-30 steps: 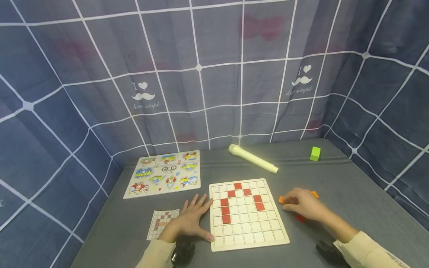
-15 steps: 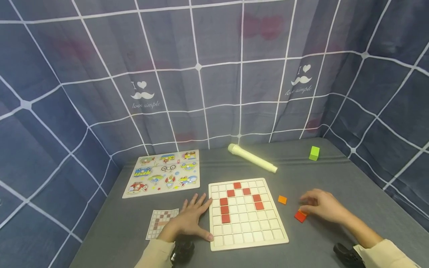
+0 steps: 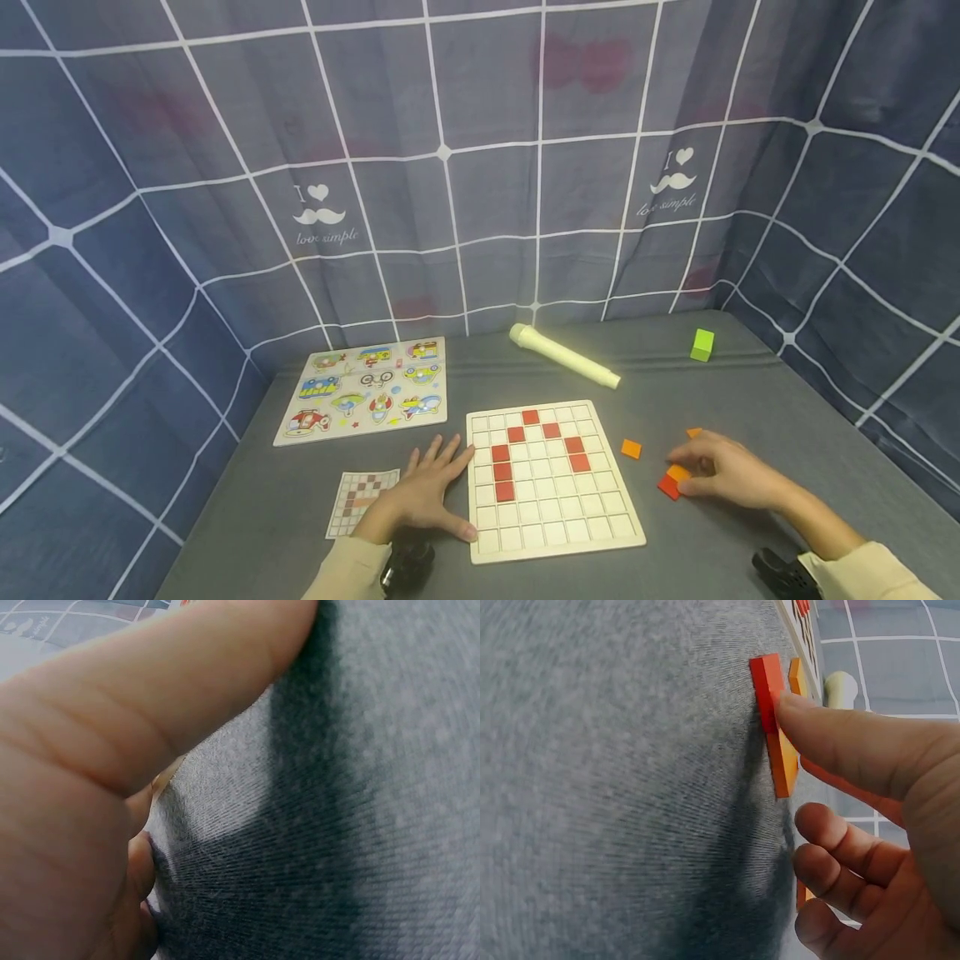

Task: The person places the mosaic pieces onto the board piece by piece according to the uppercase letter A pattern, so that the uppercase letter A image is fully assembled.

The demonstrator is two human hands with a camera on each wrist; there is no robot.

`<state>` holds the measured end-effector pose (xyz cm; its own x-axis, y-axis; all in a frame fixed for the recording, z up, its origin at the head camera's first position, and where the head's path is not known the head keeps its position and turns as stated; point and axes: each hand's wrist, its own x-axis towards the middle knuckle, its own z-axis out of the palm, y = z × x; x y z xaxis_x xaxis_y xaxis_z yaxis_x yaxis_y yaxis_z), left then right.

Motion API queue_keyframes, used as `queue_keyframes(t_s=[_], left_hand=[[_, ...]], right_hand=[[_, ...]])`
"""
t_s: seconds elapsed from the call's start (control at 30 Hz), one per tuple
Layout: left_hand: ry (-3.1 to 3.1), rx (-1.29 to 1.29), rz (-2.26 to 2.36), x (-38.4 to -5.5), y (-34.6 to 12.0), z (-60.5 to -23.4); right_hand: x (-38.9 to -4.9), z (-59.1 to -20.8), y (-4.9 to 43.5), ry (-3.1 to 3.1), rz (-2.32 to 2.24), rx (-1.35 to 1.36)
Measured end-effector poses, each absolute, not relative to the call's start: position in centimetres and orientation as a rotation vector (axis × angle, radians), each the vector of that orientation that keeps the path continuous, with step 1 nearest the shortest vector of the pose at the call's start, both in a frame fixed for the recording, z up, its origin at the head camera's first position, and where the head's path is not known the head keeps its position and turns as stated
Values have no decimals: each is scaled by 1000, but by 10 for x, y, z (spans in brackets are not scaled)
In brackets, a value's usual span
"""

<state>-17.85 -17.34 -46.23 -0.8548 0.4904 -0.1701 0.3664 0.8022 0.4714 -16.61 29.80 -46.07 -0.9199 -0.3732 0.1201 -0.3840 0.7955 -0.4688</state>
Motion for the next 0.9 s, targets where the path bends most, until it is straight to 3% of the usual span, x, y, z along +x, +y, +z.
queue_keyframes(t_s=[0.43,0.9], left_hand=[[2710,655,633,-178,-173,-462],[2708,669,629,-175,-171,-459]], right_hand=[[-168,-467,303,-2793,893,919],[-169,-469,304,-2825,807,892]])
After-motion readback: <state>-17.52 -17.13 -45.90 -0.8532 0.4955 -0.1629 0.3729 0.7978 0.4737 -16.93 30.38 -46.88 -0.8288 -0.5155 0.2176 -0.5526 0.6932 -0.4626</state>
